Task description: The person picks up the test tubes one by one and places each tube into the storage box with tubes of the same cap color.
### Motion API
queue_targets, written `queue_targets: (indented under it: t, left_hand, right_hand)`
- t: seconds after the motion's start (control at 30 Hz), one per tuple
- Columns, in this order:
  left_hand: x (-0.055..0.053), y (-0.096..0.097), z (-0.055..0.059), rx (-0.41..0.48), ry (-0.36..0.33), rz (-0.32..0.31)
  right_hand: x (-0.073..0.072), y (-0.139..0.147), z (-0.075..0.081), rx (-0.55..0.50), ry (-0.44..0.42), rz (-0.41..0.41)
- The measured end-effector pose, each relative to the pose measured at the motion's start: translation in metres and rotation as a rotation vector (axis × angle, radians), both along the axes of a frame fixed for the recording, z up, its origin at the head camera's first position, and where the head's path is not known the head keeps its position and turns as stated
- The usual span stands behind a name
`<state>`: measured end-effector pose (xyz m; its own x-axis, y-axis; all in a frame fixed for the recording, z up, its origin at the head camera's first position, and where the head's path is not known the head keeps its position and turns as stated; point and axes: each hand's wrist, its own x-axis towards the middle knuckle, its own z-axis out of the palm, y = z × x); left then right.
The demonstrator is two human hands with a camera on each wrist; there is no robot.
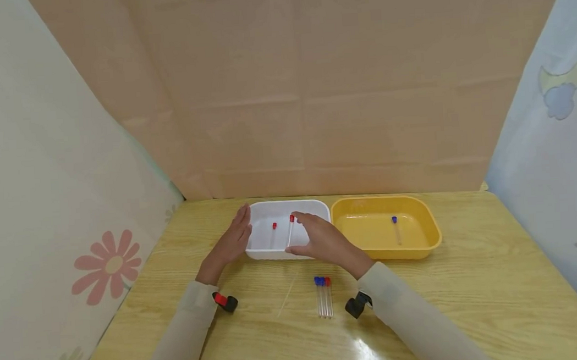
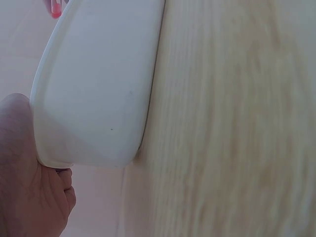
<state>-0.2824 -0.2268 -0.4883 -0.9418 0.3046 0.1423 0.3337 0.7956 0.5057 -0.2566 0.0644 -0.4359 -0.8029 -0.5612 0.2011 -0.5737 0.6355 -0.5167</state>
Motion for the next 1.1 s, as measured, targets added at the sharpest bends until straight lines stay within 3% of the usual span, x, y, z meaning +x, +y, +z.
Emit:
queue_targets:
  t: [0.43,1.1]
  left_hand:
    - [0.0,-0.001,0.0,-0.014,0.002,0.007]
    - [-0.001,0.002,0.001,-0.014,0.029,-0.019]
  right_hand:
    - [-0.007,-0.009,-0.001,-0.018,-0.031,-0.021]
    - [-0.02,-0.014,-0.008,0.026,-0.004,-0.037]
